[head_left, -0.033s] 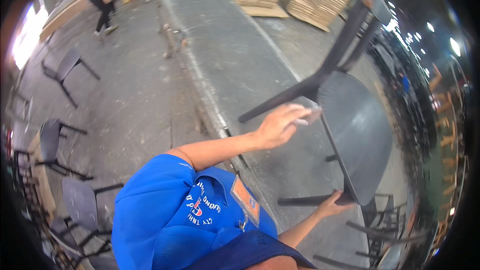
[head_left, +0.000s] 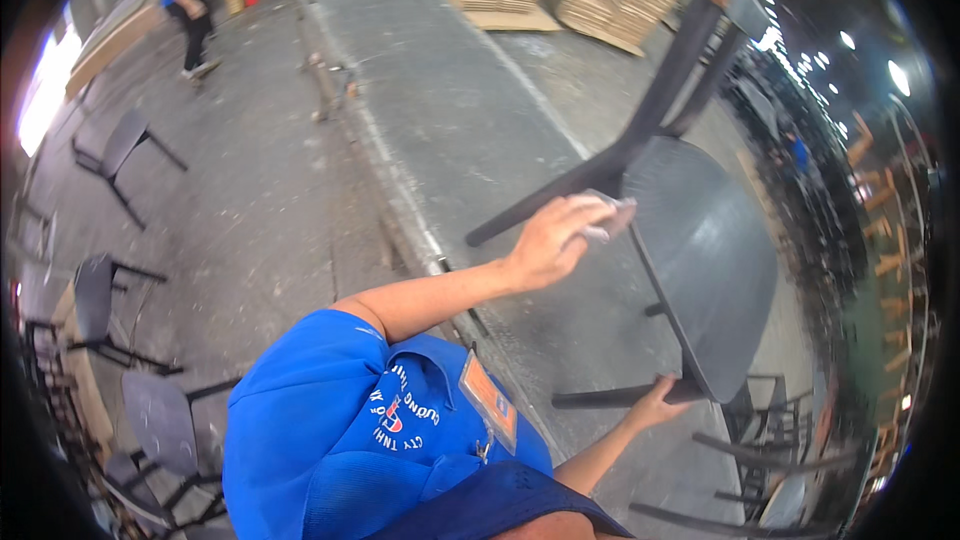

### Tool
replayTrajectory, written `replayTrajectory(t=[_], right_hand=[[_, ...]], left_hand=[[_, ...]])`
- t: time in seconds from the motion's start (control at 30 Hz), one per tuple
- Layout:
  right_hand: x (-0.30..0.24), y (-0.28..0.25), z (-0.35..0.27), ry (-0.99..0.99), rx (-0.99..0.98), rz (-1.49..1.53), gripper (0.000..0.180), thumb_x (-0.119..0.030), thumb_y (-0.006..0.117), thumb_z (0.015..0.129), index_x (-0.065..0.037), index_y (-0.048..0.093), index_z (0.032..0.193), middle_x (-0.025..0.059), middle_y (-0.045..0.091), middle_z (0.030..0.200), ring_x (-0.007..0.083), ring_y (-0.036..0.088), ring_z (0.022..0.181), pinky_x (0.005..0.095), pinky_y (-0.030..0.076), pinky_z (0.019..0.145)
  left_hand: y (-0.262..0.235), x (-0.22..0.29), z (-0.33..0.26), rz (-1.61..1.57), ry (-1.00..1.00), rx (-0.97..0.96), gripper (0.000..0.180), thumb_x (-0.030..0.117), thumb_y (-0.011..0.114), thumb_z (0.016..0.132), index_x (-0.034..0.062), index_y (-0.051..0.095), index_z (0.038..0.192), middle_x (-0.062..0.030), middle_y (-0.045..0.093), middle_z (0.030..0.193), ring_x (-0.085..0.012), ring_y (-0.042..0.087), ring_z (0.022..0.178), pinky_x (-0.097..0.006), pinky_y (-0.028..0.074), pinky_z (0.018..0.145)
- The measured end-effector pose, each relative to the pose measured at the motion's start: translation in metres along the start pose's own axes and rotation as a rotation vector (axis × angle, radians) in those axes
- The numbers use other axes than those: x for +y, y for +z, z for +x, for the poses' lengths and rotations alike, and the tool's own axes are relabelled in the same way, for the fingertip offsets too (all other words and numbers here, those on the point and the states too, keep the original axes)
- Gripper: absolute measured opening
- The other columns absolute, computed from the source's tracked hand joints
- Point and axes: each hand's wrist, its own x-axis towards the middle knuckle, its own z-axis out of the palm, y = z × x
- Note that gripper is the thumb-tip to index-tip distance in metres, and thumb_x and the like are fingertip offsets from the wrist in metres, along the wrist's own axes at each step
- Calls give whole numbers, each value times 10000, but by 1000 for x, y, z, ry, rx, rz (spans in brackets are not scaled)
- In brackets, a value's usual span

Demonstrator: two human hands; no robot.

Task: The person wipes a black chair with a white cloth, cleaning the seat, legs, and backrest. They rotate the chair to access different sides and continue wiping each part methodically.

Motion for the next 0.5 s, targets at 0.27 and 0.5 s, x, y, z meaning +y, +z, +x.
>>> replayTrajectory(t=[0.27, 0.5], right_hand=[[-41, 26, -45, 71, -30, -97, 184, -109, 713, 788, 37, 603, 771, 70, 596, 611, 150, 581, 550, 291, 470, 536], [-112, 55, -50, 112, -120, -200, 310, -135, 732, 781, 79, 625, 979, 61, 576, 604, 136, 571, 536, 265, 452, 521]], left_hand=[[48, -54, 52, -135, -61, 322, 227, 145, 642, 875, 43, 672, 1075, -89, 637, 1166, -248, 560, 1015, -355, 433, 884], [67, -89, 116, -328, -116, 406, 298, 125, 485, 972, -35, 605, 1193, -138, 616, 1229, -303, 483, 1209, -379, 350, 1028]])
